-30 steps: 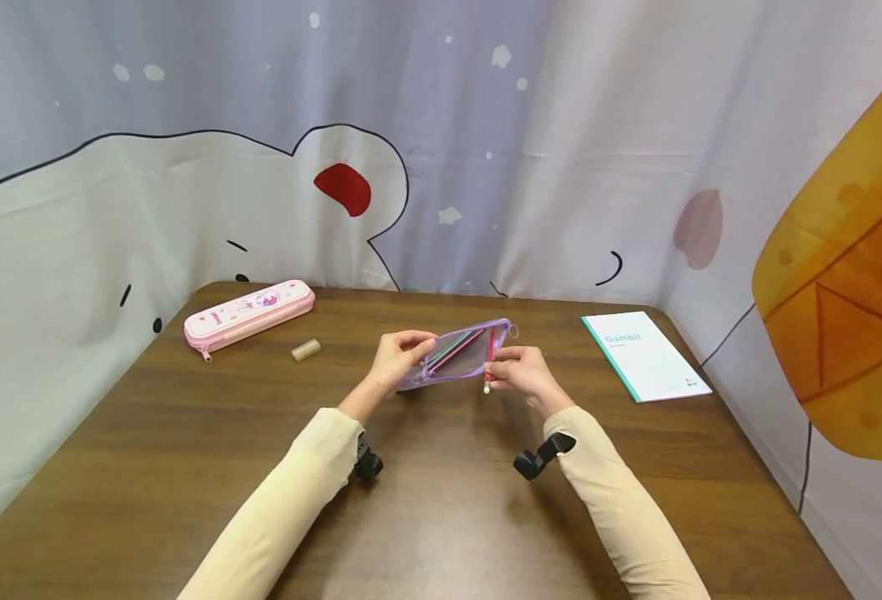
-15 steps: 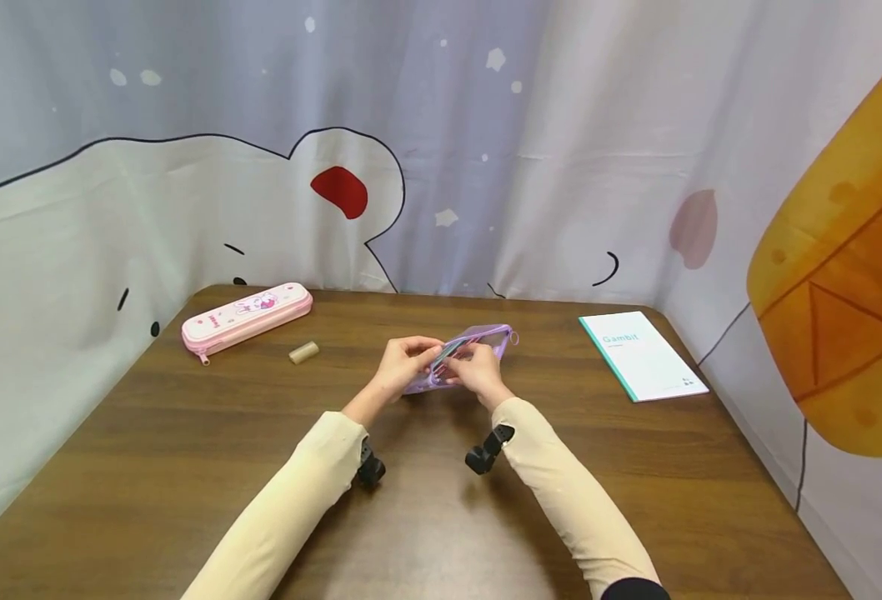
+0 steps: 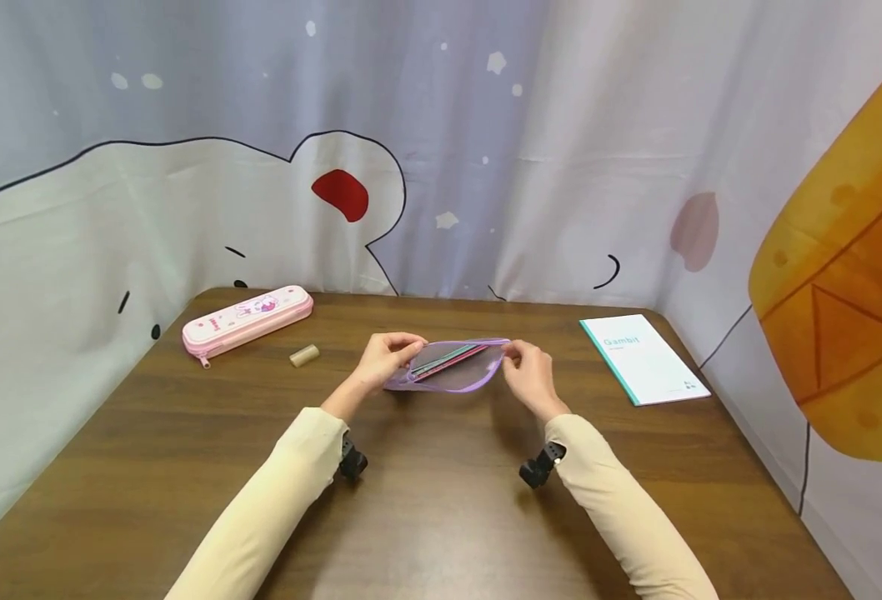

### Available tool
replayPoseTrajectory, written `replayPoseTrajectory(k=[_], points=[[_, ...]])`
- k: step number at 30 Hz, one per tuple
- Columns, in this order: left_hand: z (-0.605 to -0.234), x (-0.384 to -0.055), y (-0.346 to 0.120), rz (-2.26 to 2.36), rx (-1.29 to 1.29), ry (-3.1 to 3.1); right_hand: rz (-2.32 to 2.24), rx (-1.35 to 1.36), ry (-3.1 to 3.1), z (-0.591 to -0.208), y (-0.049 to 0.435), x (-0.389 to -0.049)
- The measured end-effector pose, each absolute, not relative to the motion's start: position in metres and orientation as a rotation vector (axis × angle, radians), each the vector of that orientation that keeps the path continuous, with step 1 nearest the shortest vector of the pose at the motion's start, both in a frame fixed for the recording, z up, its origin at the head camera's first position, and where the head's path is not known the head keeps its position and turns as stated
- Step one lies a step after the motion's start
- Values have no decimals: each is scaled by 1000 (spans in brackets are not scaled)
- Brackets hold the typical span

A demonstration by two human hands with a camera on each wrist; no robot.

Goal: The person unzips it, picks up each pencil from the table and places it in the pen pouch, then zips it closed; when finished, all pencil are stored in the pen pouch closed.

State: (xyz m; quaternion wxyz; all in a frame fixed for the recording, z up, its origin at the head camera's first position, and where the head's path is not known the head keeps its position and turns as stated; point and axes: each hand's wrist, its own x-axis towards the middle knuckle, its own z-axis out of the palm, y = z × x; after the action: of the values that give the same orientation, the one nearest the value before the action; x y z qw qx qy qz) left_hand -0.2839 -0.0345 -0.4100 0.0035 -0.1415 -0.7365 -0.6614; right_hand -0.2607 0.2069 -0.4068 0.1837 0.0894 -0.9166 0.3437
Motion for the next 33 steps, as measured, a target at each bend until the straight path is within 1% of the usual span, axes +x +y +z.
replayPoseTrajectory(k=[3, 6, 10, 13, 18, 21, 24, 28, 33], points=[[-409, -288, -44, -2047, -519, -2374, 782, 336, -2559, -414, 229, -261], [-407, -289, -51, -2024, -603, -2423, 703, 510, -2580, -422, 242, -261], [-405, -289, -55, -1993, -680, -2456, 753, 734, -2542, -430, 246, -260], [-404, -290, -59, -1891, -763, -2489, 828, 796, -2483, -434, 244, -258], [-397, -282, -79, -1398, -963, -2714, 887, 739, -2451, -431, 241, -254], [-392, -272, -93, -1096, -1013, -2854, 937, 654, -2488, -427, 241, -250], [-393, -266, -102, -930, -1028, -2876, 1016, 550, -2515, -424, 244, -248], [-398, -267, -102, -1010, -965, -2752, 1130, 425, -2505, -424, 245, -248], [-405, -275, -97, -1291, -729, -2641, 1332, 360, -2478, -427, 241, -252]])
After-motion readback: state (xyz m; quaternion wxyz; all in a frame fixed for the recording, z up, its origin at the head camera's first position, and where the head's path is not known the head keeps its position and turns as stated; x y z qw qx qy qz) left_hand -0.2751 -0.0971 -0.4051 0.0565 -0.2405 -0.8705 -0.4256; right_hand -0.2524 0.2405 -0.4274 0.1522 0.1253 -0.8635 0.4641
